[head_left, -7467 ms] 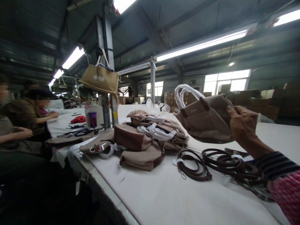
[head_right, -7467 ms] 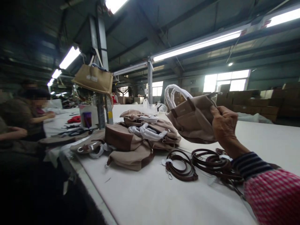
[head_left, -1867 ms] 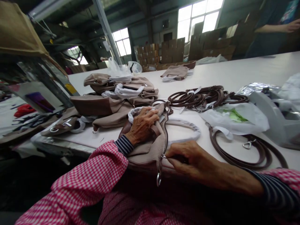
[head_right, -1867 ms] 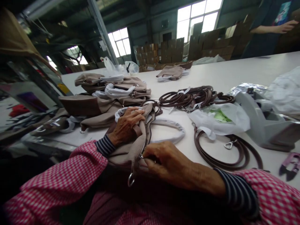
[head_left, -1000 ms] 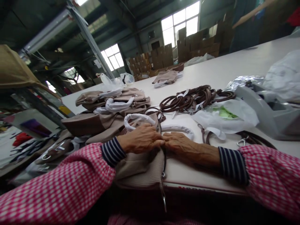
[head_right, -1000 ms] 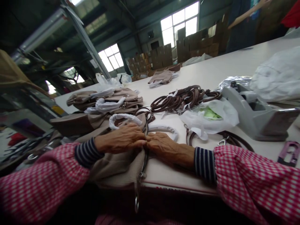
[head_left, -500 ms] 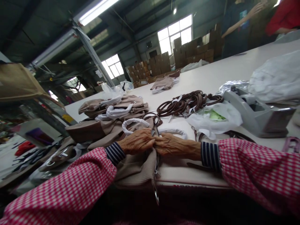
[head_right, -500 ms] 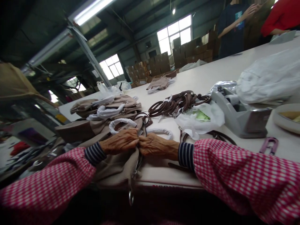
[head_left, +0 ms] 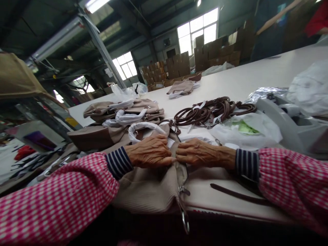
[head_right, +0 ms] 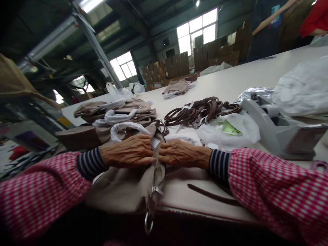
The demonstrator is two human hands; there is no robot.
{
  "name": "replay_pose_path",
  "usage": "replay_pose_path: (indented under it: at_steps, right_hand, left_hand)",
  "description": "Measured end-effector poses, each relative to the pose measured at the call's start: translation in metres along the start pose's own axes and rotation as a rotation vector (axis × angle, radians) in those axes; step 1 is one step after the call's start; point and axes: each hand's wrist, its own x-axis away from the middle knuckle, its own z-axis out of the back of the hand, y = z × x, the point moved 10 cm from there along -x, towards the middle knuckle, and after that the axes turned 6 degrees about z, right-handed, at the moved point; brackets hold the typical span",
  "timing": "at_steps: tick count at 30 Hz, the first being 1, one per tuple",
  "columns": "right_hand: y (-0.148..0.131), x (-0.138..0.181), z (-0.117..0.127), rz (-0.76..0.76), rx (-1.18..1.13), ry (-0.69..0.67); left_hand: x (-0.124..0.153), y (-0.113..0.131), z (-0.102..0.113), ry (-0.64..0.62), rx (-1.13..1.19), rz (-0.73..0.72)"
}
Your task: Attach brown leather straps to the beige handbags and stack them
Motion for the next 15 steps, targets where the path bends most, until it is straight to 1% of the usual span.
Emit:
replay_pose_path:
  at_steps: [2, 4, 7, 10, 12, 15]
  right_hand:
    - [0.0, 0.008, -0.002, -0.051, -0.054, -0.05]
    - [0.0, 0.012, -0.006, -0.099, -0.119, -0.093]
    - [-0.002, 0.013, -0.008, -0.129, -0.159, -0.116]
    - [0.001, 0.012, -0.01, -0.186, -0.203, -0.144]
    - [0.004, 0.011, -0.012, -0.226, -0.268, -0.172]
    - [0.013, 0.008, -0.012, -0.289, -0.341, -0.202]
  left_hand:
    - [0.009, -0.007, 0.0, -0.035, -0.049, -0.005]
    - [0.019, -0.016, -0.002, -0.041, -0.091, 0.015]
    - [0.03, -0.017, -0.021, -0.044, -0.111, 0.035]
    - [0.03, -0.013, -0.043, 0.047, -0.113, 0.093]
    - [0.029, -0.012, -0.051, 0.122, -0.126, 0.134]
    - [0.028, -0.009, -0.057, 0.143, -0.151, 0.126]
